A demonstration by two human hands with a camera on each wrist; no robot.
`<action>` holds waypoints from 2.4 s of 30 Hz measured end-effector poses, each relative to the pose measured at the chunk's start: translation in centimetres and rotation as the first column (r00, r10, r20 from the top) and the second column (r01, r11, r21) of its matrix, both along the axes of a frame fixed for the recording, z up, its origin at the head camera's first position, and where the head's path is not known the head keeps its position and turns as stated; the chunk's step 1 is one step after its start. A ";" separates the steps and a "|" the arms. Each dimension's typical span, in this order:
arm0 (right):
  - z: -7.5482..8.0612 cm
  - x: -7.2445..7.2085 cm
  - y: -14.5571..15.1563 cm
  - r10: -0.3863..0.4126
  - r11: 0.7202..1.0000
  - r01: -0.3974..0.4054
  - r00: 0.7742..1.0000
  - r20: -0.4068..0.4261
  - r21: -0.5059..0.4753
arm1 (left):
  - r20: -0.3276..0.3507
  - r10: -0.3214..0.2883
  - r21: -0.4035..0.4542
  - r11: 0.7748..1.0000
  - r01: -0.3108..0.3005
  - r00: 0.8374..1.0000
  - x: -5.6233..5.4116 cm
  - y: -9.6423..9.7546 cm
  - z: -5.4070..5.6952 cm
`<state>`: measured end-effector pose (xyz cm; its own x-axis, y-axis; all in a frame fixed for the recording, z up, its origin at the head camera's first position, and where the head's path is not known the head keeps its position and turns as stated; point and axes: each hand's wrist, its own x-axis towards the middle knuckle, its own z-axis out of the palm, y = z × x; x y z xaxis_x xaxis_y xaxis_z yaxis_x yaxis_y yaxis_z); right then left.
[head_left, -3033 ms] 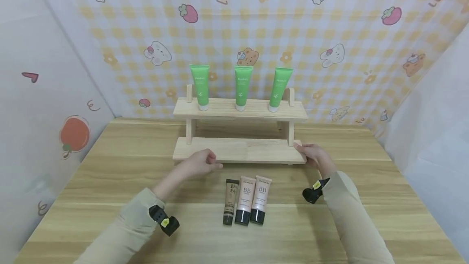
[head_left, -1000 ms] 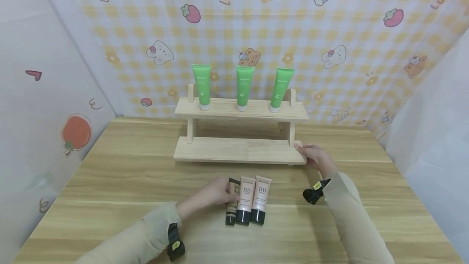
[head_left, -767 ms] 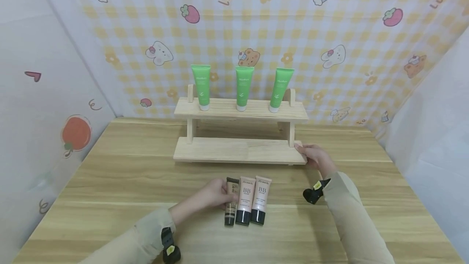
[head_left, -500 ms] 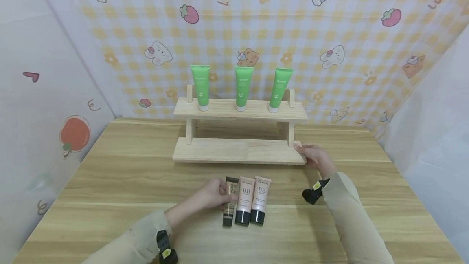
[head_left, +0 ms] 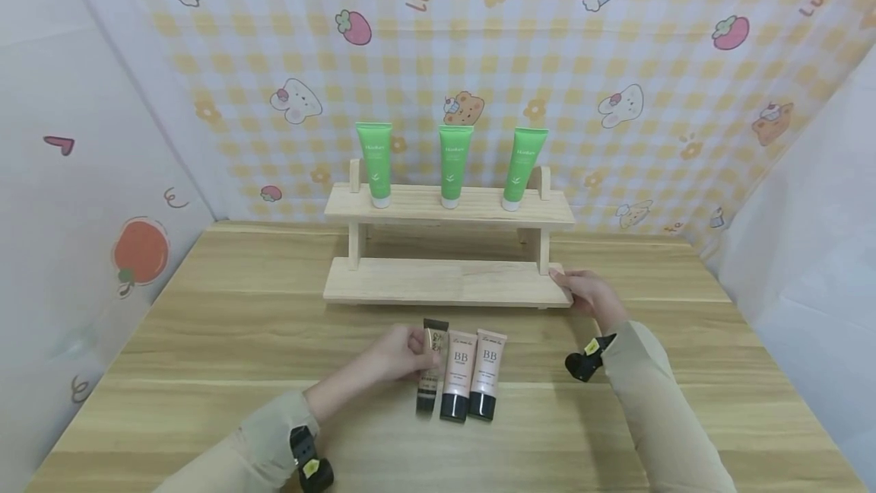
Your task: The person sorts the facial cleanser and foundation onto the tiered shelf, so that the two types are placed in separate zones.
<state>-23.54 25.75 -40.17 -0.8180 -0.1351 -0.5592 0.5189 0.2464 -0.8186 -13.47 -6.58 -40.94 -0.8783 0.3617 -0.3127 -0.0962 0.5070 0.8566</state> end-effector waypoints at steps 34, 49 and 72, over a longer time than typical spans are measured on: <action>0.1 -0.3 0.1 -0.033 0.999 0.034 0.999 0.027 -0.028 | -0.088 -0.004 0.027 1.000 0.006 0.996 -3.6 4.1 2.5; -0.2 -0.3 0.0 -0.023 0.999 0.023 1.000 0.006 -0.031 | -0.169 -0.006 0.073 0.997 0.019 0.986 -4.9 5.6 2.8; -0.2 -0.2 0.0 -0.043 0.998 0.043 0.999 -0.001 -0.039 | -0.265 0.040 0.088 0.996 -0.017 0.963 -7.4 8.4 3.9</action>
